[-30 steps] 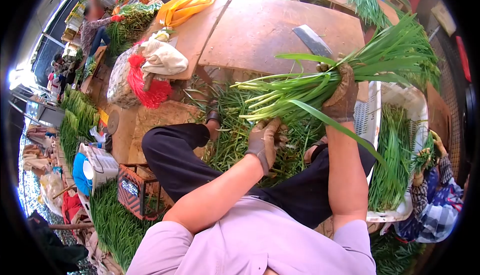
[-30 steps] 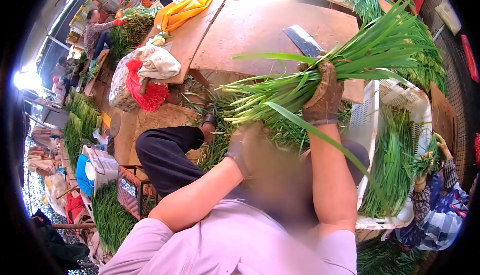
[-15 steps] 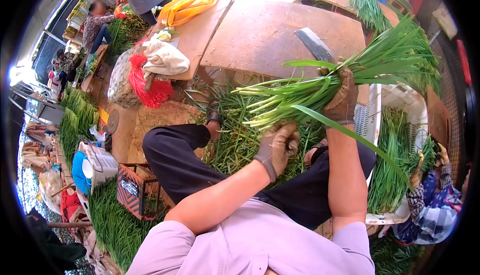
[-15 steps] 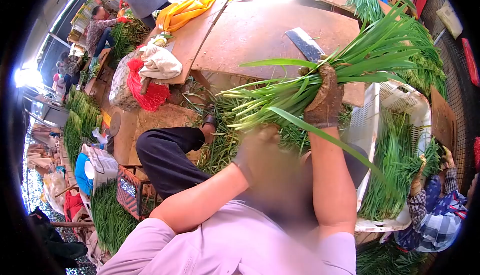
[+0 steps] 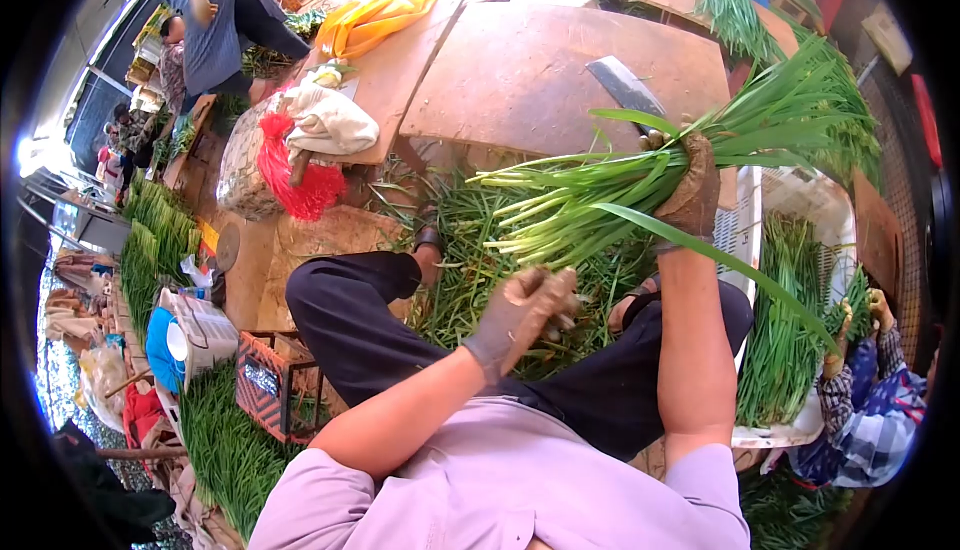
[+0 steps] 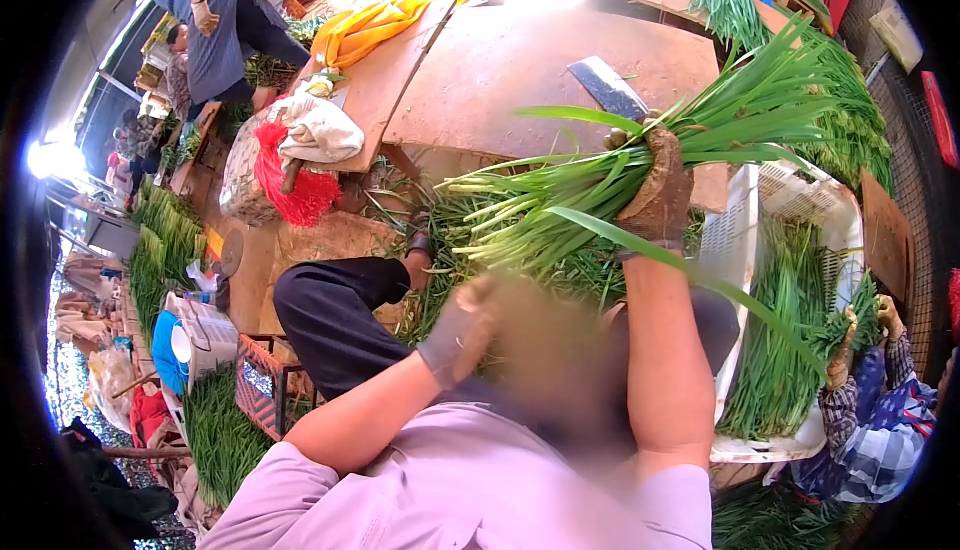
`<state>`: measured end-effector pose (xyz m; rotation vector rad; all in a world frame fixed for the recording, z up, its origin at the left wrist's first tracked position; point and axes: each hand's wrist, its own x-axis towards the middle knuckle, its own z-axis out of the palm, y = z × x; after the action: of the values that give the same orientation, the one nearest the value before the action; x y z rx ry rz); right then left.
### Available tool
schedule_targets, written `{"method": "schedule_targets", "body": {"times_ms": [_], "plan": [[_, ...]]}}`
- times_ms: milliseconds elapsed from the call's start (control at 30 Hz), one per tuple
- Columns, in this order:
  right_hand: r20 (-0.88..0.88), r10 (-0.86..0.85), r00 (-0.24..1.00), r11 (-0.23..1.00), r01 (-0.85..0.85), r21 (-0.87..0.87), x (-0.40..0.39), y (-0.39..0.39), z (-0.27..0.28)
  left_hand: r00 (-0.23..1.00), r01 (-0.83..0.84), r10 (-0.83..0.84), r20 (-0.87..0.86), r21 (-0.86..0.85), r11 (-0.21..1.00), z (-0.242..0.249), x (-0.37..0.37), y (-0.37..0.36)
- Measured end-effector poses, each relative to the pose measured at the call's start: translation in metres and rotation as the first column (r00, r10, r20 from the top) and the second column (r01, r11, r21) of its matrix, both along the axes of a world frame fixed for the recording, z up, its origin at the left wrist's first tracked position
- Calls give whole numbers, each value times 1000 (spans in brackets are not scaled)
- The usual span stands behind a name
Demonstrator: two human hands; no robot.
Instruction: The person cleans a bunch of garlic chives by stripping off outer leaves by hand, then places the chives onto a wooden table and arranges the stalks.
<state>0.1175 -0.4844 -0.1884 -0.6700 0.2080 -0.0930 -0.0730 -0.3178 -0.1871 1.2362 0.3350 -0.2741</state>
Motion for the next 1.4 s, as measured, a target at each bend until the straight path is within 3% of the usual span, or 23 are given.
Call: {"method": "schedule_targets", "body": {"times_ms": [67, 133, 233, 367, 467, 600, 700, 800, 867, 900, 1000, 1400], "plan": [[21, 9, 1000, 1000, -8, -28, -2, 0, 3, 998, -66, 66, 11, 6, 998, 7, 9, 17], [10, -1, 1000, 1000, 2, -29, -2, 2, 4, 985, -152, 133, 112, 183, 971, 3, 21, 31], [-12, 9, 1000, 1000, -9, -12, 0, 0, 0, 954, -258, 206, 219, 248, 934, 6, 38, 35], [-34, 44, 998, 998, -43, 39, -3, 1, 2, 971, -229, 219, 92, 116, 966, 13, 48, 33], [-26, 40, 999, 995, -37, 92, 9, -2, -14, 946, -321, 309, 101, 132, 938, 6, 50, 26], [-32, 34, 999, 997, -32, 74, 10, -1, -14, 952, -307, 297, 78, 194, 932, 5, 51, 25], [-29, 40, 999, 998, -38, 50, 7, 0, -12, 937, -349, 341, 78, 133, 928, 5, 53, 24], [-48, 58, 997, 997, -55, 48, 3, 1, -7, 952, -293, 300, -59, 105, 950, 13, 56, 28], [-73, 80, 994, 997, -80, 9, 0, 2, -3, 916, -399, 343, -209, -365, 841, -5, 63, 32], [-72, 82, 994, 997, -81, 10, 1, 2, -4, 878, -477, 402, -261, -410, 777, -4, 66, 28], [-70, 88, 994, 996, -85, 40, 6, 2, -9, 894, -448, 369, -254, -478, 756, -17, 71, 32], [-76, 89, 993, 996, -87, 25, 4, 1, -9, 910, -413, 368, -190, -465, 783, -6, 70, 27]]}}
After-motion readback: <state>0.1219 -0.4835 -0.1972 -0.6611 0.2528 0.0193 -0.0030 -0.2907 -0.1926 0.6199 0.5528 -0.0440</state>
